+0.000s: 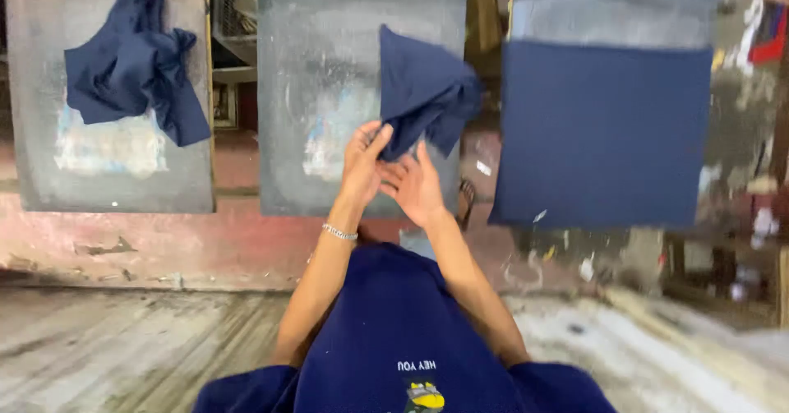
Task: Placing and smoothing pre-cut fabric pieces onto printing boards in preparation for screen printing.
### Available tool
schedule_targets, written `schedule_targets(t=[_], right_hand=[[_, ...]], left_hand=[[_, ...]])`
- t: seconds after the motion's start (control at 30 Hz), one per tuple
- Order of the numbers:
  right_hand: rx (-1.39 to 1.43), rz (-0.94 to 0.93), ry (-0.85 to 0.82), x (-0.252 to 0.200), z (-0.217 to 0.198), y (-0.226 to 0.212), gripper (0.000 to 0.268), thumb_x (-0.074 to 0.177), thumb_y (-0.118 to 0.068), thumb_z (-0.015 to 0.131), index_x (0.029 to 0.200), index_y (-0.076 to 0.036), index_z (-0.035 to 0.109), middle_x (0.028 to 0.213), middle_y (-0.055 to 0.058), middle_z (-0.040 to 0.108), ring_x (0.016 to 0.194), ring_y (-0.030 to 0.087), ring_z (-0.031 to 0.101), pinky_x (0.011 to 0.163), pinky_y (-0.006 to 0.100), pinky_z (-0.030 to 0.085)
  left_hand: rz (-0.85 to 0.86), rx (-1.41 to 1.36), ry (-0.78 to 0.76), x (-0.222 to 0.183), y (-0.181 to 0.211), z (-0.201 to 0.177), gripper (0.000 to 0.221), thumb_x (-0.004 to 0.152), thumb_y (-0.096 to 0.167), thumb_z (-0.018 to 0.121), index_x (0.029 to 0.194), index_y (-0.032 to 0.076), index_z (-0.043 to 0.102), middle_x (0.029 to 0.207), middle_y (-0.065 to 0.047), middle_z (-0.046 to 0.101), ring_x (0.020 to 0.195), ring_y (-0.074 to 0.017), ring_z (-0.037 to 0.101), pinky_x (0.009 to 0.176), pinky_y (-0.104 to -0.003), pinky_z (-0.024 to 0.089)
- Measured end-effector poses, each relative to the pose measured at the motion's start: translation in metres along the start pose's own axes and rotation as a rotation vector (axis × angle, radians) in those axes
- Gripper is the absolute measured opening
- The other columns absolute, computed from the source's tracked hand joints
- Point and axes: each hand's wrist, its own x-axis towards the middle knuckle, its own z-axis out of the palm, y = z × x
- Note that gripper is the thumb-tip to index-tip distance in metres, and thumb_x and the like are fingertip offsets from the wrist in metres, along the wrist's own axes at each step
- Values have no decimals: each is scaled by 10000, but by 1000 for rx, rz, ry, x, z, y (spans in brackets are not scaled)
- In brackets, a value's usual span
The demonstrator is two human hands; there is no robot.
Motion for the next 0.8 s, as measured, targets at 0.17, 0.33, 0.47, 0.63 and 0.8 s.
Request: schedule_targets(t=[0.17, 0.33, 0.47, 0.63, 0.8], right_hand=[[-299, -299, 260, -42, 23, 59, 628, 1016, -439, 666, 1395, 45, 540, 1417, 257, 576, 1248, 369, 608, 1004, 525, 526], [-983, -407, 433, -123, 33, 57, 478, 1026, -471, 645, 1305, -89, 712, 1248, 155, 720, 1173, 321, 676, 917, 462, 595], [-1229, -688, 490, -176, 76, 13, 377, 953, -303, 784, 676, -90, 643, 643, 72, 614, 672, 185, 562, 617, 320, 467], [-1144, -893, 425, -197, 38, -27, 134, 845, -47, 865, 964, -60, 805, 900, 113, 785, 939, 206, 761, 816, 368, 622], [-831, -1103, 409, -160, 34, -83, 203, 882, 3, 848, 1045, 1, 728, 925, 101, 731, 957, 138, 692, 828, 417, 656]], left_hand=[[-434, -229, -181, -78, 56, -47, 562, 917, 89, 756, 1425, 29, 524, 980, -41, 620, 851, -227, 746, 643, -324, 634], [-835, -392, -75, -88, 35, -71, 289, 846, 289, 844, 989, 56, 750, 831, -90, 758, 712, -240, 765, 581, -355, 615], [-928, -500, -239, -101, 50, -39, 392, 912, 365, 777, 1093, 20, 743, 1090, -221, 757, 1020, -362, 747, 932, -531, 571], [-677, -875, -235, -94, 94, -3, 224, 1007, 159, 668, 1133, -16, 731, 1186, -232, 728, 1146, -318, 704, 1071, -421, 547], [-505, -894, -9, -54, 192, 44, 203, 918, 195, 793, 944, 7, 724, 965, -211, 775, 831, -242, 785, 761, -304, 656]])
